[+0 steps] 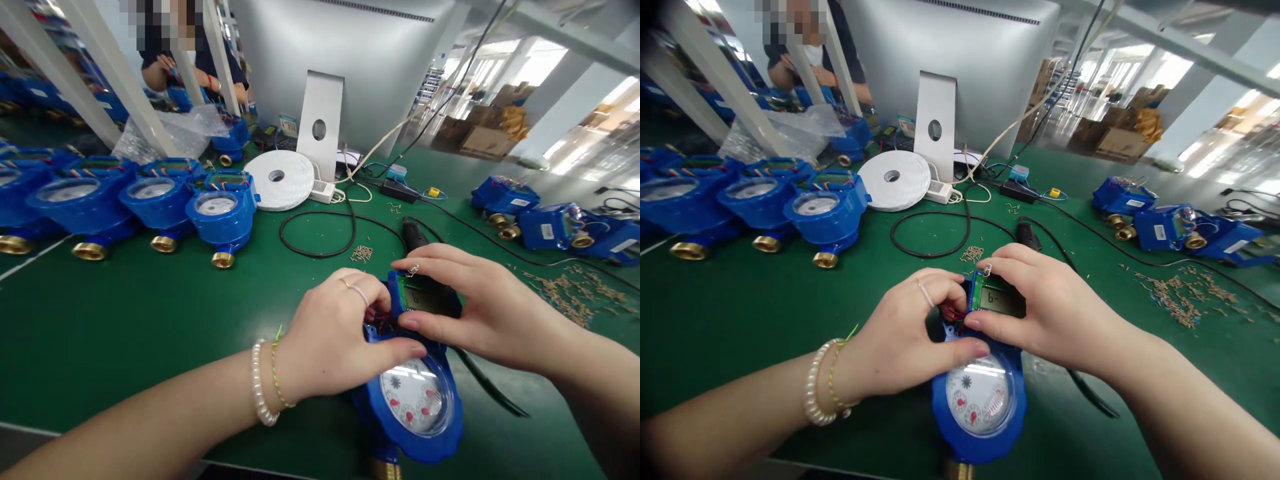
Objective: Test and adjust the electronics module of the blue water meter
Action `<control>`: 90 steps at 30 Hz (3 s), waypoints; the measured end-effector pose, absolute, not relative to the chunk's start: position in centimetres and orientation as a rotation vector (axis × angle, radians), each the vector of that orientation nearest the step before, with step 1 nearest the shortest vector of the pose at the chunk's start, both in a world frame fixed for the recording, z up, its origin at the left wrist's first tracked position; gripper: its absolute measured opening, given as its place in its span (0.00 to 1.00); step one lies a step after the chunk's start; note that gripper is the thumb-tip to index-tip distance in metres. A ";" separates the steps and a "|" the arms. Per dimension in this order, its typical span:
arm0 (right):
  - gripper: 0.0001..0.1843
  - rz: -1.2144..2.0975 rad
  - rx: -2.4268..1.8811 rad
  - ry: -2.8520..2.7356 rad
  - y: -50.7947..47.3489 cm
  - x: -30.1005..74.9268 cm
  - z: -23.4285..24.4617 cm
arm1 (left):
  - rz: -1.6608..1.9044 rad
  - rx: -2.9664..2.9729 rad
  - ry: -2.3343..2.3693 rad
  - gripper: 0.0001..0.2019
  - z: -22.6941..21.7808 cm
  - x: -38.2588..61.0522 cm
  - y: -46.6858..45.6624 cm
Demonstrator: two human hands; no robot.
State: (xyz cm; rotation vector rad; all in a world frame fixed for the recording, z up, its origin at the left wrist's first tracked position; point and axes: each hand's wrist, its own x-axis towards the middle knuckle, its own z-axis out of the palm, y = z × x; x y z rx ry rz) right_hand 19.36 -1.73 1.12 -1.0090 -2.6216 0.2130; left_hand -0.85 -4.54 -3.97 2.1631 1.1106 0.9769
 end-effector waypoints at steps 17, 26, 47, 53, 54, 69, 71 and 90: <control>0.23 0.312 -1.053 -2.565 -1.4 19.7 0.5 | 0.971 2.167 1.400 0.12 -3.3 1.1 -5.2; 0.25 0.272 -1.031 -2.564 -1.5 20.1 0.1 | 0.971 2.132 1.299 0.09 -3.5 0.5 -4.3; 0.22 0.277 -1.004 -2.554 -1.6 20.1 0.0 | 0.805 2.129 1.191 0.28 -2.5 -0.6 -3.9; 0.22 0.283 -1.014 -2.542 -1.8 20.1 -0.2 | 0.840 2.145 1.160 0.26 -2.6 -0.4 -3.9; 0.22 0.278 -1.010 -2.543 -1.9 20.1 -0.2 | 0.837 2.153 1.173 0.27 -2.7 -0.2 -3.9; 0.22 0.229 -0.944 -2.567 -1.6 20.0 -0.3 | 0.659 2.272 1.166 0.30 -2.1 -0.8 -2.9; 0.22 0.225 -0.940 -2.569 -1.7 20.0 -0.3 | 0.670 2.352 1.172 0.27 -2.3 -0.7 -2.4; 0.28 0.150 -0.857 -2.563 -2.4 20.8 -1.3 | 0.517 2.675 0.909 0.12 0.4 -3.5 -1.7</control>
